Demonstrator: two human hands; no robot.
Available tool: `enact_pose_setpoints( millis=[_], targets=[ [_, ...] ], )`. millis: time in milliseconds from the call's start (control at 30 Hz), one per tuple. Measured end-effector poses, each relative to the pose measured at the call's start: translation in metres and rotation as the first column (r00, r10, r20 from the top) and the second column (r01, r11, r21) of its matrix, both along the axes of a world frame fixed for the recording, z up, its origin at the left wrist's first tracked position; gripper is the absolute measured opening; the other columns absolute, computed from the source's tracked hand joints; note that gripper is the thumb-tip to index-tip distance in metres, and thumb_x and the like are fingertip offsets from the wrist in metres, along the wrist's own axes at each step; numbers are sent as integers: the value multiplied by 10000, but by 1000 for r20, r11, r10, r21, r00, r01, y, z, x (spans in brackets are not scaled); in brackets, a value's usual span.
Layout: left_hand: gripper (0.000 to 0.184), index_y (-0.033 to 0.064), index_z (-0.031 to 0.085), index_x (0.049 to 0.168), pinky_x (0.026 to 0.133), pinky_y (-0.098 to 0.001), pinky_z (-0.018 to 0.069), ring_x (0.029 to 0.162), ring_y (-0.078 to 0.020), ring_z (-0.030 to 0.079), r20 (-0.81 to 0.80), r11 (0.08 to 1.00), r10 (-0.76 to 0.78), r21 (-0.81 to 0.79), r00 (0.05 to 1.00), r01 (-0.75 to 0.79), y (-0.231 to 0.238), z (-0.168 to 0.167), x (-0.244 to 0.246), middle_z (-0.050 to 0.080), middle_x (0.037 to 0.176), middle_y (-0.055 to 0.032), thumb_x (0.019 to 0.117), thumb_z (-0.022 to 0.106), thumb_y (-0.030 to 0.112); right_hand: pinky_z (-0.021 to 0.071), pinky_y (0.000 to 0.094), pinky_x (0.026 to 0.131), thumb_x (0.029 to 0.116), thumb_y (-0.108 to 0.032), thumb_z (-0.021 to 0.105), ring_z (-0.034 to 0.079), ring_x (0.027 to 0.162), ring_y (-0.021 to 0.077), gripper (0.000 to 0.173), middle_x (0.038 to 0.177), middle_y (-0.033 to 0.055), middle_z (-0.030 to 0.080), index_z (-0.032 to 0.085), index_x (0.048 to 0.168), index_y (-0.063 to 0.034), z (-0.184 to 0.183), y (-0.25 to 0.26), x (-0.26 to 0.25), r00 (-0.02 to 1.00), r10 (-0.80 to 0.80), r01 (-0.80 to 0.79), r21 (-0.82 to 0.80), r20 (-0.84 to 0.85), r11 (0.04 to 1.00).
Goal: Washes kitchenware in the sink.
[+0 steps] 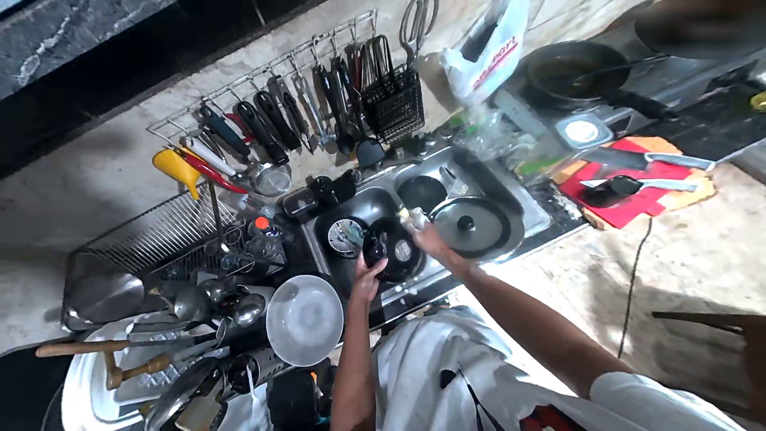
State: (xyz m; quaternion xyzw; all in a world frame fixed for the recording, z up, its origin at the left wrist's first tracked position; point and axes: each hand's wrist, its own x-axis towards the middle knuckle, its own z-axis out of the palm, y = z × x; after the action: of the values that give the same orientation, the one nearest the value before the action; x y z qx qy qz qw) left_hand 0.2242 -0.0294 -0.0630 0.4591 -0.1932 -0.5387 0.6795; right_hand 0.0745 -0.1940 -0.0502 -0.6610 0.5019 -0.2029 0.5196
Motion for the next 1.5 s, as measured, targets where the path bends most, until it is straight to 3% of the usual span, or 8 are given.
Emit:
enact_pose_setpoints(
  millis=[200,333,500,633,833,1000,1233,1500],
  targets=[
    [747,-52,366,1489,1039,-420,540,1226,-238,611,234,998,-24,66,972,8,-12,4,-12,581,1374,-195,833,722,-64,364,559,1185,1041,-410,535,547,1359,289,367,1378,69,666,746,1233,-179,20,42,22,853,473,-515,-504,-220,694],
    [822,-49,337,1529,1105,-398,509,1293,-227,590,310,993,-97,89,946,73,-10,18,-17,560,1431,-201,861,790,109,443,561,1137,1044,-383,553,598,1300,303,404,1331,143,675,701,1284,-94,17,12,30,982,185,-188,-328,-42,926],
    [702,-72,396,1456,1066,-399,527,1236,-226,611,269,997,-57,70,961,40,-8,17,-11,594,1365,-192,839,730,-62,455,436,1172,1000,-386,625,580,1349,194,388,1384,53,669,716,1284,-137,14,42,25,895,444,-404,-488,-38,773],
    [795,-57,321,1536,1118,-382,491,1308,-212,573,333,991,-122,85,935,99,-2,31,-17,542,1455,-194,884,750,95,525,481,1064,1034,-303,563,646,1216,208,347,1293,89,697,694,1277,-94,-2,4,27,968,64,-35,-122,241,992],
    [736,-1,232,1582,1118,-391,457,1332,-215,520,141,980,199,-20,970,-199,-17,35,-10,450,1518,-195,953,612,18,427,458,1163,1105,-428,368,504,1399,226,559,1511,156,531,479,1511,-60,-34,34,36,884,-360,271,301,296,914],
    [484,22,310,1539,1102,-403,457,1283,-191,538,-14,935,351,-39,936,-351,-36,29,-10,491,1467,-152,1077,439,88,284,440,1265,1115,-348,315,328,1526,333,624,1627,283,314,287,1578,70,-24,101,44,946,-251,260,-18,205,966],
    [390,83,479,1408,845,-399,584,1005,-200,680,-139,930,357,150,924,-337,-45,33,-14,677,1161,-117,1126,337,311,358,499,1217,1078,-333,434,469,1440,346,470,1480,193,565,625,1393,-41,-2,110,44,985,143,-173,-460,-99,871],
    [606,147,500,1427,1000,-452,534,1181,-195,625,-279,933,357,61,891,-355,-38,39,-21,645,1292,-77,1089,225,569,523,576,1024,1012,-388,558,661,1195,364,401,1245,171,709,727,1206,-80,19,66,72,925,258,-370,-502,-280,782]
  ],
)
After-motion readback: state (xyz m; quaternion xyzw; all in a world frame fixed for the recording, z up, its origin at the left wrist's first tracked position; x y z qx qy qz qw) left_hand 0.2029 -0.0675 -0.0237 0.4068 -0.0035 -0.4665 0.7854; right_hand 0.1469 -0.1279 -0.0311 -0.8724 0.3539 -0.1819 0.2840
